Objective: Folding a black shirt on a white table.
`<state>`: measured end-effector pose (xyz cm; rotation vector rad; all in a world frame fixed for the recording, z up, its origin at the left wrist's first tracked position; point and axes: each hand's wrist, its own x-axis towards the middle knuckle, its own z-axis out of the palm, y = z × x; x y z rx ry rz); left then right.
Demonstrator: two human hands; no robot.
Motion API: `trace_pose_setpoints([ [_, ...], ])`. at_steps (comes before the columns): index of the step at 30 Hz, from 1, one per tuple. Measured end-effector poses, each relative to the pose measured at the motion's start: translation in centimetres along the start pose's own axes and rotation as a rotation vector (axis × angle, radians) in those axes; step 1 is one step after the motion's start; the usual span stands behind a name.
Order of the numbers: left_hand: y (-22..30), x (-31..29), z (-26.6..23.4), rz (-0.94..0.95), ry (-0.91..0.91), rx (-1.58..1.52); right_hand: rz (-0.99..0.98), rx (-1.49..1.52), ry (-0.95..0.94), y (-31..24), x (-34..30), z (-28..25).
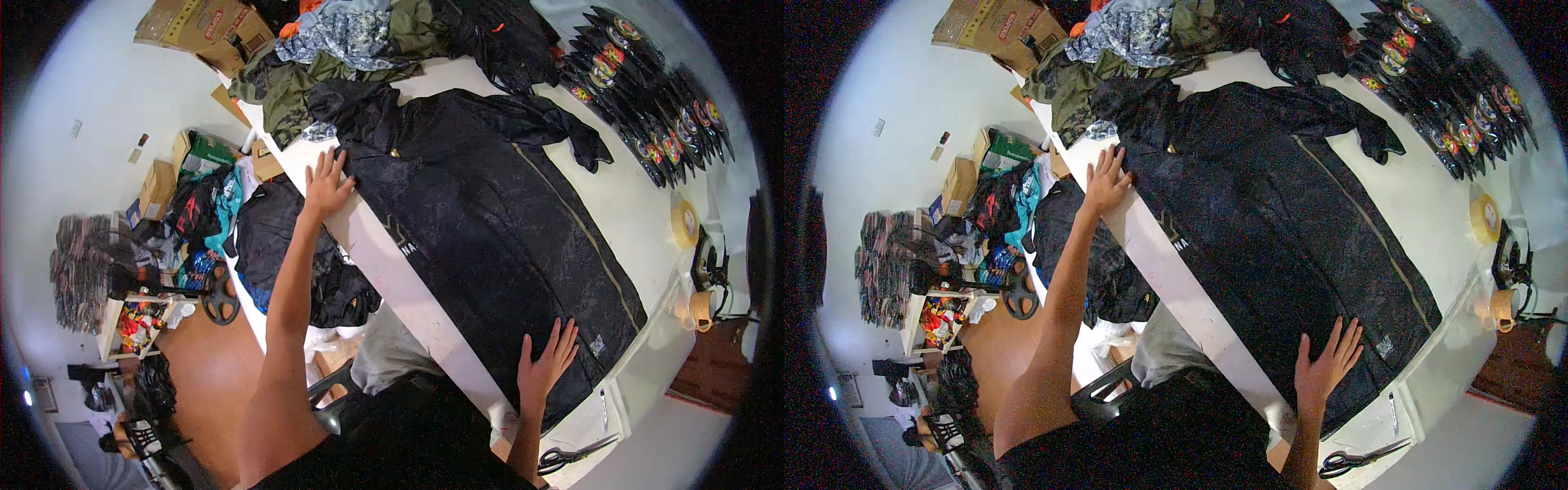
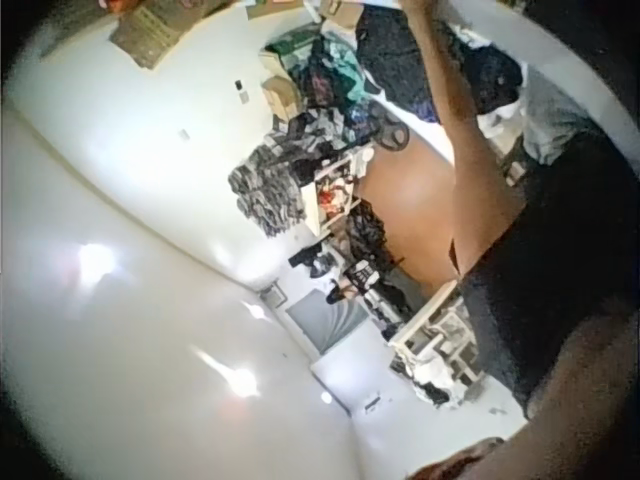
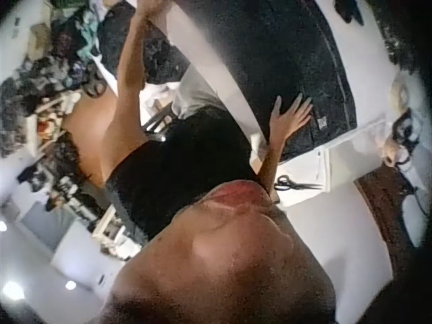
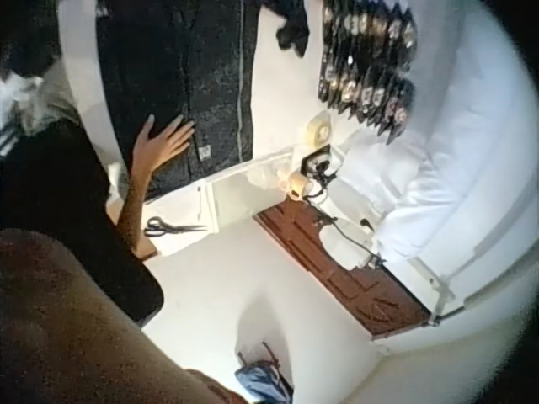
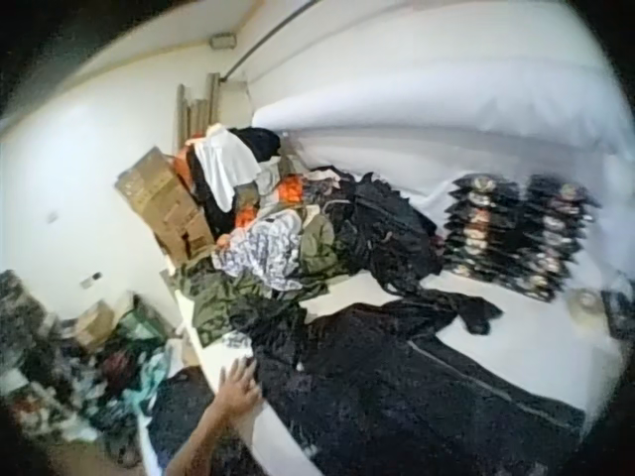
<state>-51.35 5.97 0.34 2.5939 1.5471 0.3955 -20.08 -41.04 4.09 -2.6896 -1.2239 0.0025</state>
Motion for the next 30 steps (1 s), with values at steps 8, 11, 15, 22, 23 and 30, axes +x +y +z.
trace_pose_setpoints([
  [8,1.5,-1.2,-0.2,0.027,0.007,-0.139,0.01,0.031,0.0,-0.1,0.0,-0.2],
  [11,1.5,-1.6,-0.3,0.019,-0.107,-0.093,-0.007,0.029,0.017,0.0,-0.1,0.0],
  [15,-0.1,-1.1,-0.7,0.034,-0.103,-0.018,-0.01,0.029,0.024,0.0,-0.1,0.0],
  [22,2.1,-1.5,-1.2,-0.006,0.037,-0.171,-0.015,0.047,0.035,0.0,0.1,0.1],
  [23,2.8,-2.0,-1.1,-0.001,0.032,-0.174,-0.008,0.044,0.033,0.0,0.0,0.0],
  [30,3.4,-3.0,-0.7,-0.063,0.108,-0.025,0.001,0.057,0.041,0.1,-0.2,0.0],
])
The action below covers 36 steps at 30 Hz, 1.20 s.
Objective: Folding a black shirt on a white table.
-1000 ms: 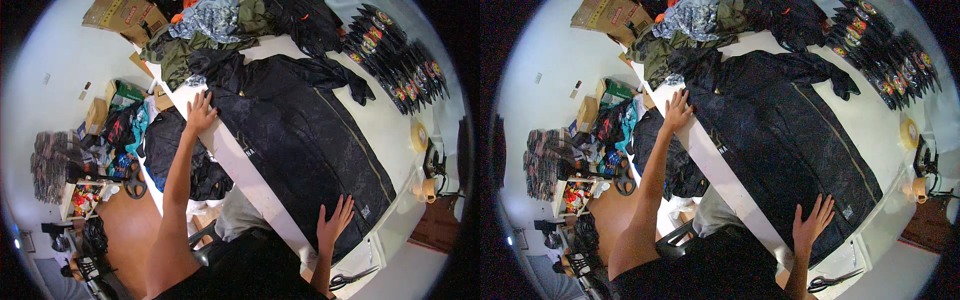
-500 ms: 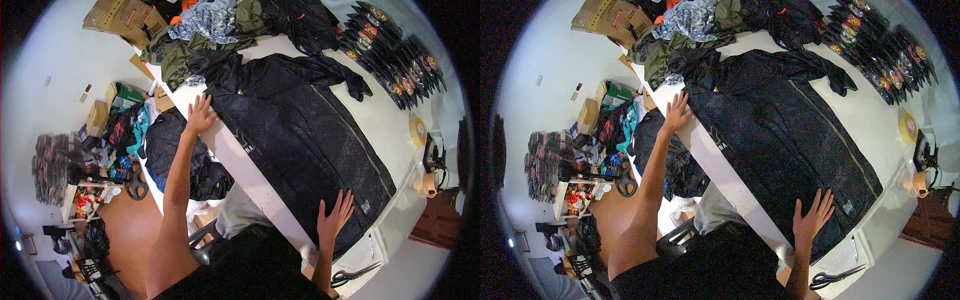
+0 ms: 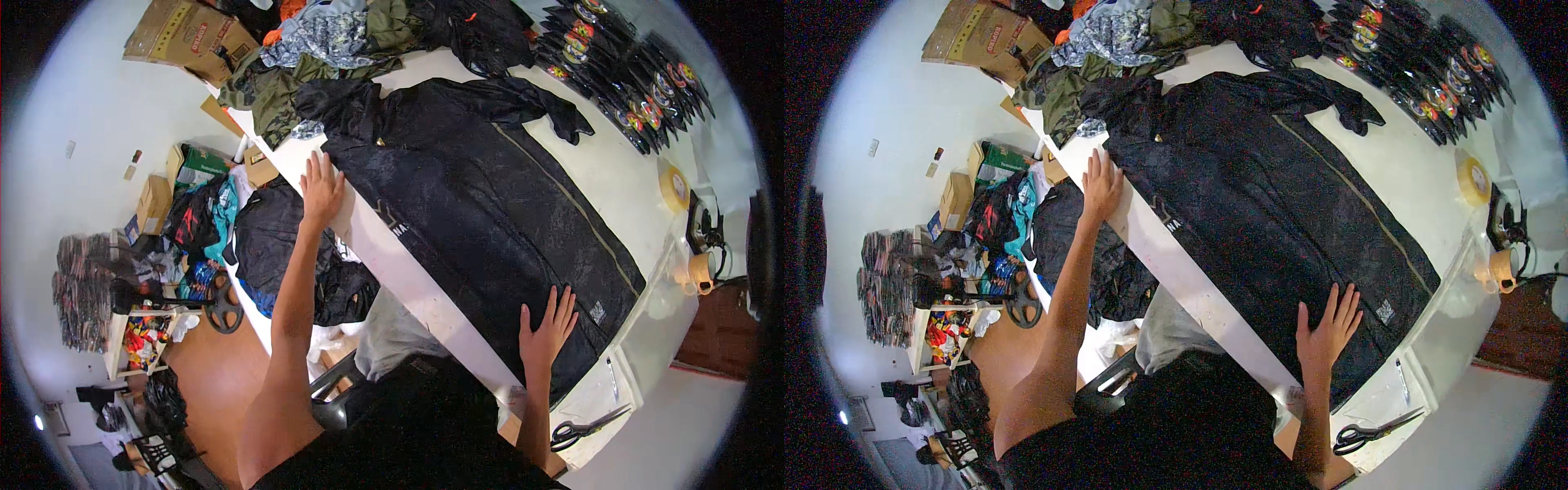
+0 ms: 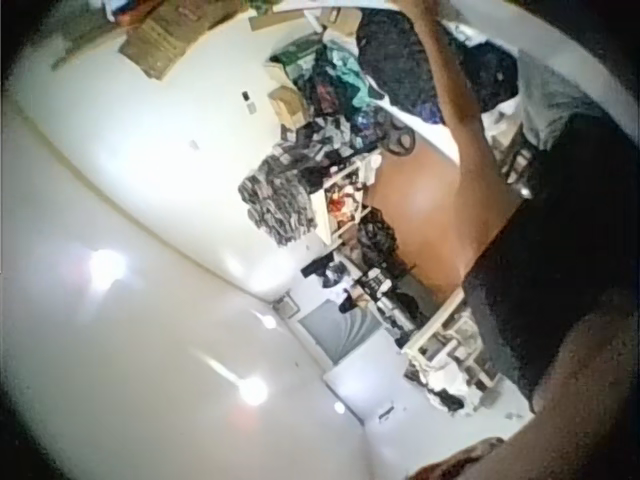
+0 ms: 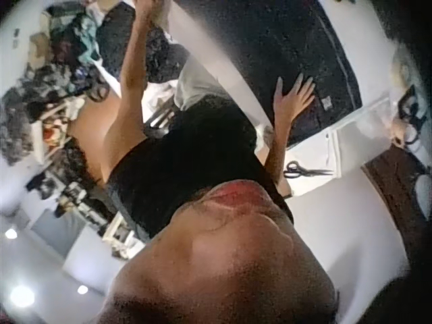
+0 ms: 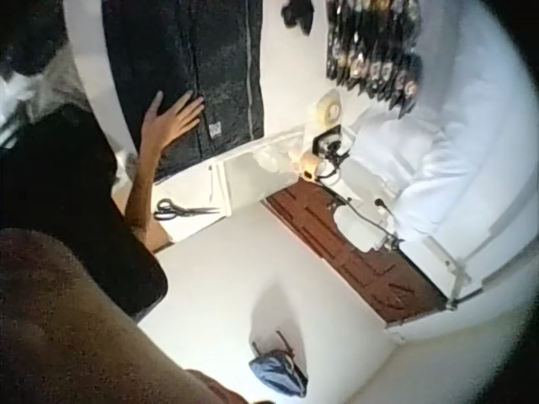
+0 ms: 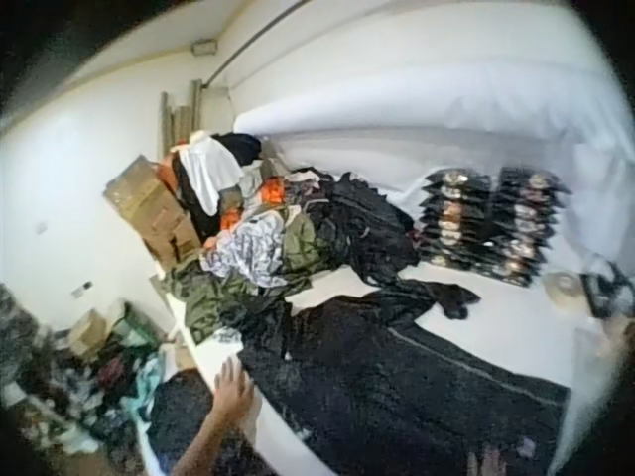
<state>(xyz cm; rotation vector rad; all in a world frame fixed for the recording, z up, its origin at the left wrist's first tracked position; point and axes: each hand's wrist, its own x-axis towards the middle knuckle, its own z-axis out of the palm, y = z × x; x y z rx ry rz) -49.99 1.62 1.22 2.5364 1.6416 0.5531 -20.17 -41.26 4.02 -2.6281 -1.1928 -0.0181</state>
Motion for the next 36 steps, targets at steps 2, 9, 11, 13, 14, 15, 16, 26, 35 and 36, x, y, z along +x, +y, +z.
trace_pose_setpoints([
  [2,1.5,-0.1,-0.1,-0.018,0.141,-0.031,0.008,0.005,0.01,-0.2,0.0,0.1],
  [9,13.0,-3.7,-0.9,0.446,0.065,-0.181,-0.002,0.012,0.032,-0.2,0.0,-0.4],
  [11,14.2,-2.2,0.1,0.513,0.082,-0.172,0.041,0.024,0.015,0.0,0.3,-0.5],
  [13,14.9,1.0,0.5,0.416,0.071,-0.362,0.086,0.185,-0.067,0.2,1.6,-2.1],
  [14,15.1,2.2,0.8,0.451,0.169,-0.327,0.087,0.232,-0.027,-0.4,2.8,-3.1],
  [15,14.5,3.8,1.3,0.466,0.151,-0.314,0.105,0.243,-0.027,-0.7,4.2,-2.9],
  [16,14.1,5.4,2.6,0.471,0.15,-0.305,0.063,0.232,0.026,-0.6,5.7,-2.8],
  [26,12.9,16.4,9.5,0.326,0.041,-0.047,0.142,0.0,0.096,3.1,8.1,1.2],
  [35,13.4,18.9,9.0,0.5,0.023,-0.138,0.166,0.041,0.104,4.5,9.0,0.1],
  [36,14.8,19.3,9.3,0.486,0.029,-0.135,0.171,0.041,0.161,5.4,9.5,-0.3],
])
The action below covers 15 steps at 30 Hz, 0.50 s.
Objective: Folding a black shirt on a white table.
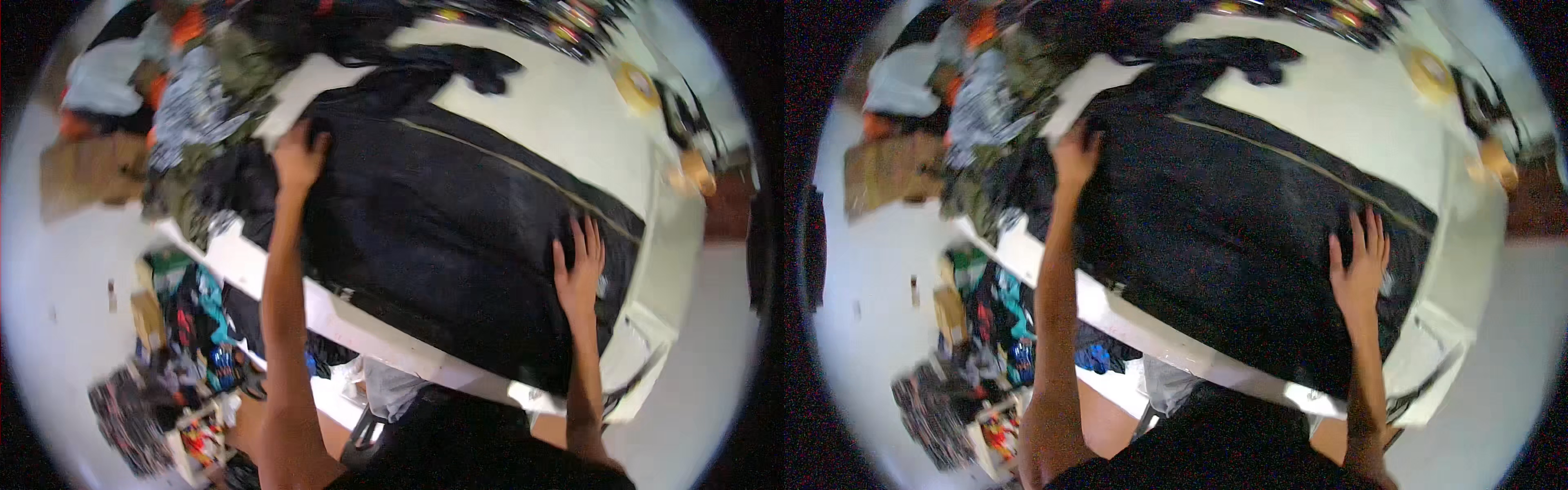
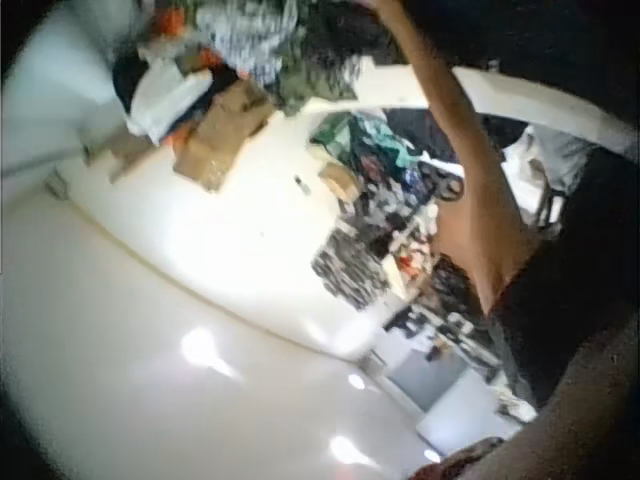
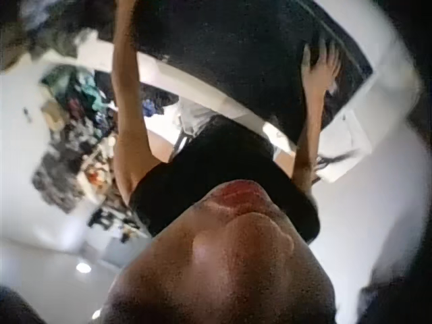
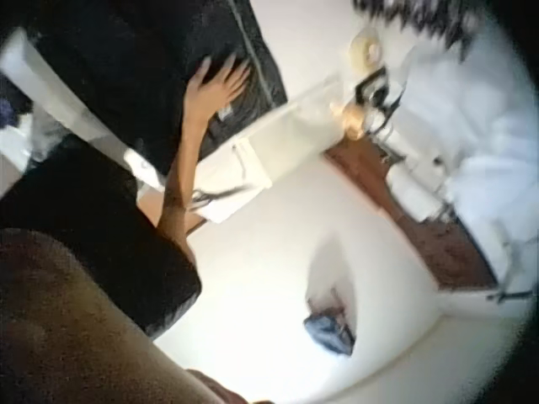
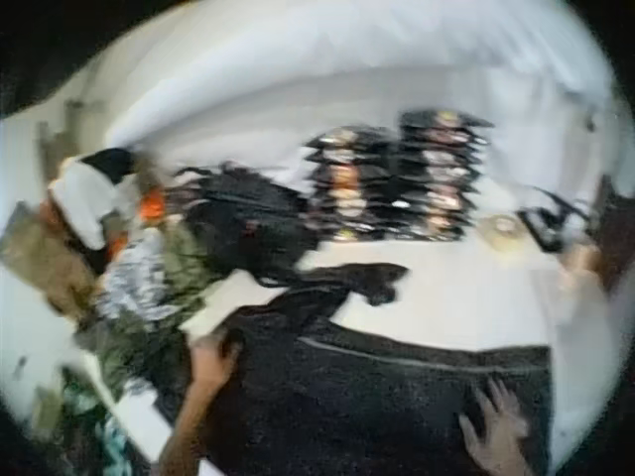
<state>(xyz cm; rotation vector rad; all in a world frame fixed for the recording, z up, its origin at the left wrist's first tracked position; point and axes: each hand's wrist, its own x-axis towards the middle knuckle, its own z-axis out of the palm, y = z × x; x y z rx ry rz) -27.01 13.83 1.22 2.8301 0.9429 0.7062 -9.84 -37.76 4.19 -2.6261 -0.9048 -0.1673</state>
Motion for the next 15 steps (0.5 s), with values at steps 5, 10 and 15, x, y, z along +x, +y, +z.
trace_pose_setpoints([
  [5,-3.3,6.1,1.4,-0.069,-0.029,-0.006,0.102,-0.07,0.067,3.6,5.1,0.4],
  [10,-2.0,10.4,4.8,-0.223,-0.203,-0.15,0.186,-0.191,0.128,7.2,7.0,-0.5],
  [15,-3.7,11.1,4.2,-0.278,-0.289,-0.246,0.162,-0.179,0.094,9.7,7.4,-2.2],
])
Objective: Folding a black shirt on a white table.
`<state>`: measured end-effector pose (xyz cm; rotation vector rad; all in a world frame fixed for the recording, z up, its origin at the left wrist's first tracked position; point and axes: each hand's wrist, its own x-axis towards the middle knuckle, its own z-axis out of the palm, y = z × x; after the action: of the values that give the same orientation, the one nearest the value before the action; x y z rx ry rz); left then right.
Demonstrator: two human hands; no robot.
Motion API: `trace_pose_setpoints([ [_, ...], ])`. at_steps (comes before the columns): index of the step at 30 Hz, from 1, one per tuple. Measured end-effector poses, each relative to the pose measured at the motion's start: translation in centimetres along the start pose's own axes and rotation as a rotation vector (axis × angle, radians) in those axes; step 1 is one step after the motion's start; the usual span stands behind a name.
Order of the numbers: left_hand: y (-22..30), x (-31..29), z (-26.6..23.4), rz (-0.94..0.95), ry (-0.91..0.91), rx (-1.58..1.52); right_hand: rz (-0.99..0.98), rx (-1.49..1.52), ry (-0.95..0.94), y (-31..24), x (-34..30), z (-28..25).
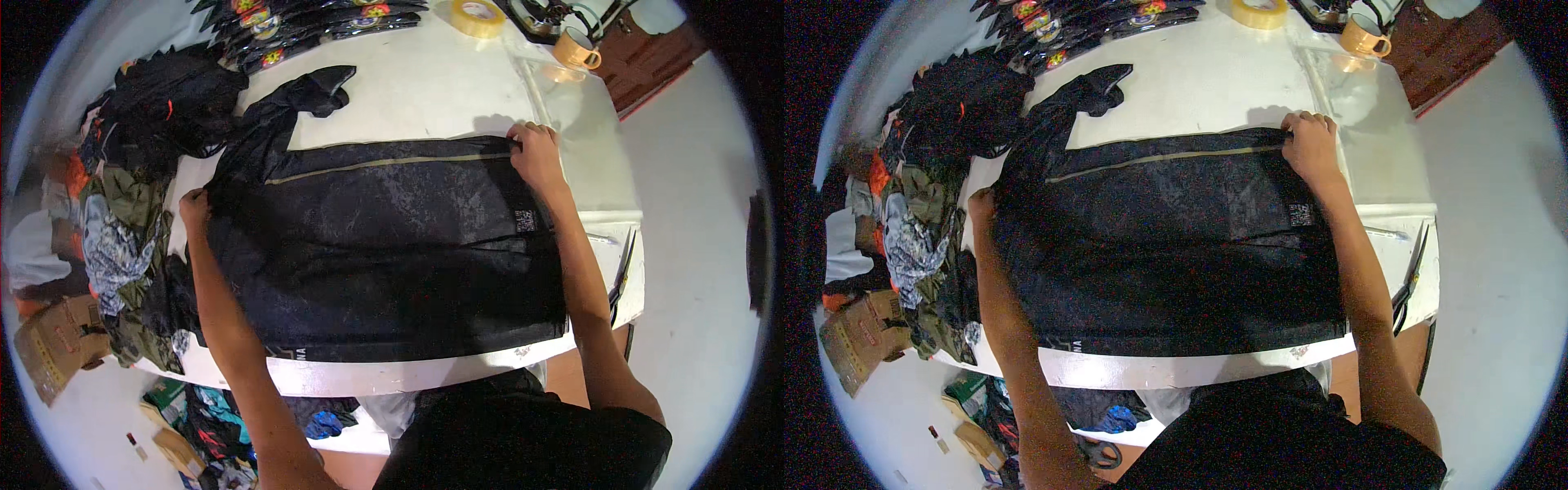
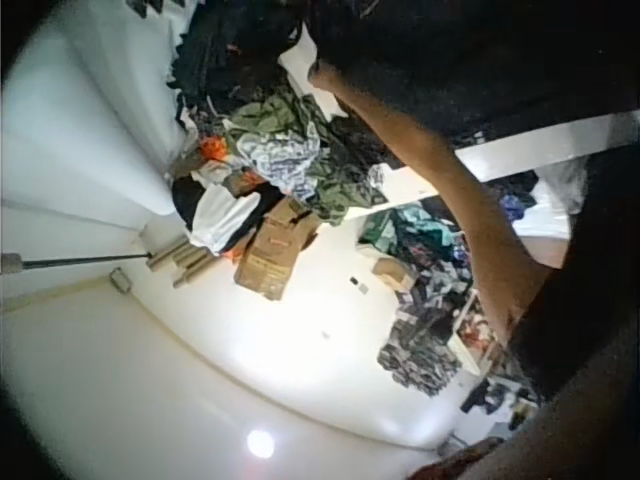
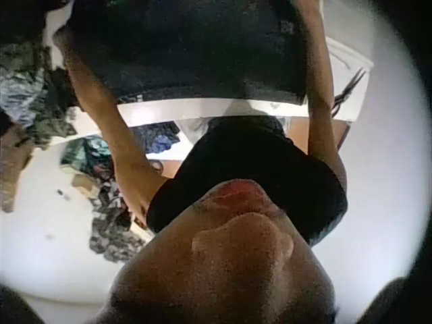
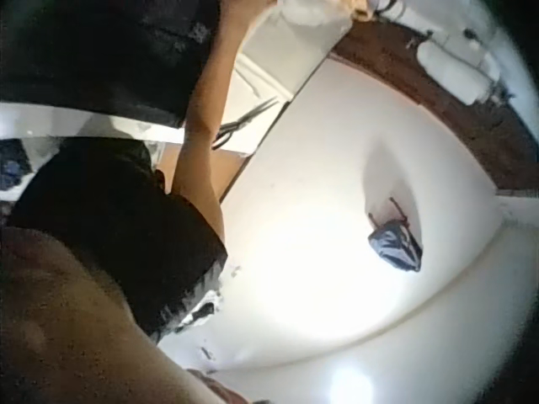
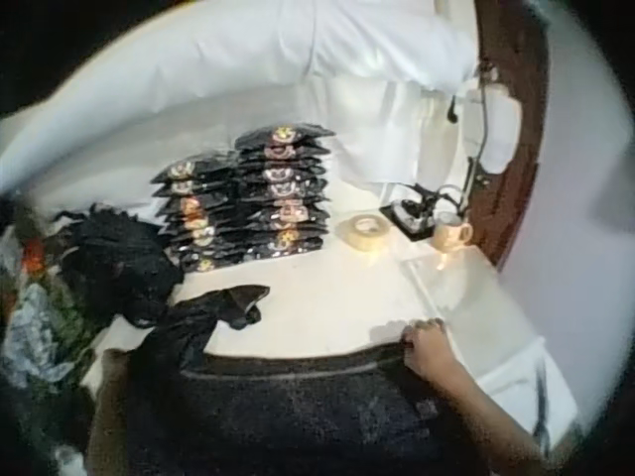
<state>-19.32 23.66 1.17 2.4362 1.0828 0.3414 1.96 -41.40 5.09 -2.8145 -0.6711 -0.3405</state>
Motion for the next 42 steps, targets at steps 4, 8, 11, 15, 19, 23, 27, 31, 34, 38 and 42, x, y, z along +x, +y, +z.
trace_pose_setpoints([
  [4,2.2,-2.5,-3.2,-0.159,0.01,-0.364,0.017,0.079,0.009,0.0,-0.6,-3.6],
  [8,4.2,-5.0,-5.6,-0.164,0.023,-0.654,-0.036,0.089,0.115,0.2,-2.7,-7.1],
  [11,1.3,-5.6,-7.5,-0.085,0.021,-0.785,-0.045,0.179,0.142,-0.5,-5.2,-9.6],
  [15,-1.5,-8.0,-8.1,-0.062,0.013,-0.952,-0.081,0.203,0.133,-0.7,-9.3,-11.4],
  [19,-3.8,-10.6,-9.1,-0.112,0.066,-0.925,-0.107,0.209,0.1,-0.9,-13.1,-12.1],
  [23,-5.1,-13.7,-8.5,-0.053,0.039,-1.001,-0.113,0.22,0.094,-1.2,-17.1,-12.9],
  [27,-6.3,-15.7,-8.0,-0.032,0.101,-1.01,-0.116,0.208,0.054,-1.1,-20.4,-12.0],
  [31,-8.8,-16.7,-8.1,-0.093,0.113,-1.023,-0.094,0.223,-0.005,-1.2,-22.3,-11.7],
  [34,-9.2,-17.0,-8.1,-0.091,0.109,-0.955,-0.089,0.235,-0.027,-1.3,-23.5,-11.3],
  [38,-7.9,-18.5,-8.2,0.092,0.263,-0.404,-0.081,0.176,-0.108,-1.0,-24.1,-10.9],
  [42,0.6,-23.0,-7.4,0.326,0.373,-0.156,-0.071,0.129,-0.143,-1.1,-24.2,-11.5],
])
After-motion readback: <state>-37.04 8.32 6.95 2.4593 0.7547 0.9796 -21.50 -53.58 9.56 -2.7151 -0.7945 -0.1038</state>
